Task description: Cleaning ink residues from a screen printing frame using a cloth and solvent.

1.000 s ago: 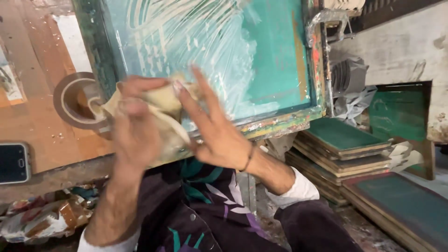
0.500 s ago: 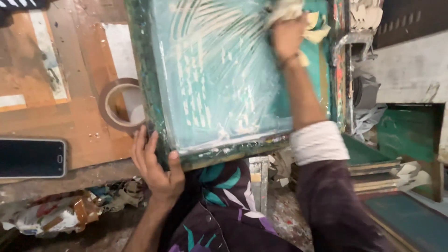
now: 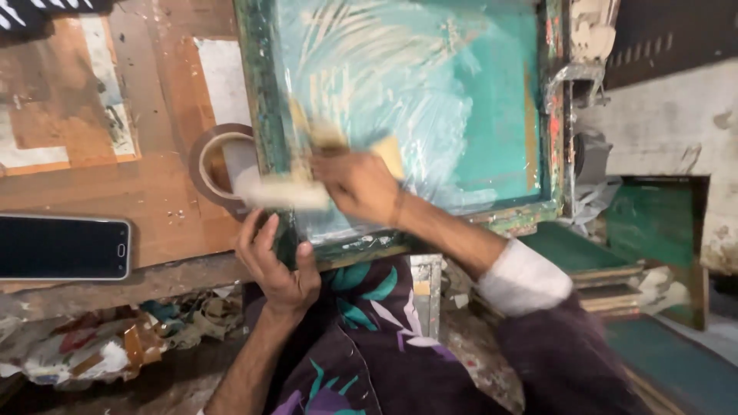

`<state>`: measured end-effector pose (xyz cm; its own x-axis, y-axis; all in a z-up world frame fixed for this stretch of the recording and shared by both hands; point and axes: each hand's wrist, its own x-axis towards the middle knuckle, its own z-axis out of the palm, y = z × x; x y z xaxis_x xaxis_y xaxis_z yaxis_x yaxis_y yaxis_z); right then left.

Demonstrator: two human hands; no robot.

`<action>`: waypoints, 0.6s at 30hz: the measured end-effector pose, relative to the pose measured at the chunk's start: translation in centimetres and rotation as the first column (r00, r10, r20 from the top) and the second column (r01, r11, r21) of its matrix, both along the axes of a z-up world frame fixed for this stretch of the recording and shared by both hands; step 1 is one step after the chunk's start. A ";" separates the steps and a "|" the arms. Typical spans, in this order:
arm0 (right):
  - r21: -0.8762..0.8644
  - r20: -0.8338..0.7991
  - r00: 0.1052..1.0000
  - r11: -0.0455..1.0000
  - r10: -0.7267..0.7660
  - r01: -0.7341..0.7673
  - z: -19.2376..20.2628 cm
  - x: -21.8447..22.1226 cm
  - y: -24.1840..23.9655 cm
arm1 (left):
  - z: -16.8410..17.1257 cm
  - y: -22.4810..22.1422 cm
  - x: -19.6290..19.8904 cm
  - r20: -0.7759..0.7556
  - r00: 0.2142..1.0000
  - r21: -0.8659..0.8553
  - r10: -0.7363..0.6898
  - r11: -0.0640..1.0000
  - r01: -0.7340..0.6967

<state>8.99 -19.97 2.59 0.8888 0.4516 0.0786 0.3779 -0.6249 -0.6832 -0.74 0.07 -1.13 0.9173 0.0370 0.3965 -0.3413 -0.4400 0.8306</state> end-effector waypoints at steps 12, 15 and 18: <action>-0.054 0.406 0.705 0.755 -0.582 0.654 -18.7 7.5 -32.1 | -0.3 0.0 0.1 0.051 0.998 0.018 0.047 0.999 -0.048; 0.015 0.330 0.446 0.478 -0.832 0.878 -13.5 12.0 -19.0 | -0.3 -0.3 0.1 0.047 0.995 0.031 0.085 0.996 -0.086; -0.168 0.379 0.457 0.426 -0.805 0.889 -14.5 18.0 -12.7 | 0.3 -0.5 0.5 0.073 0.992 0.084 0.102 0.991 -0.108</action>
<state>27.01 -32.71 -11.87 0.8056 -0.4904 0.3325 -0.3649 -0.8528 -0.3736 -0.20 -0.40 -0.80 0.8808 0.0939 0.4642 -0.3440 -0.5468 0.7633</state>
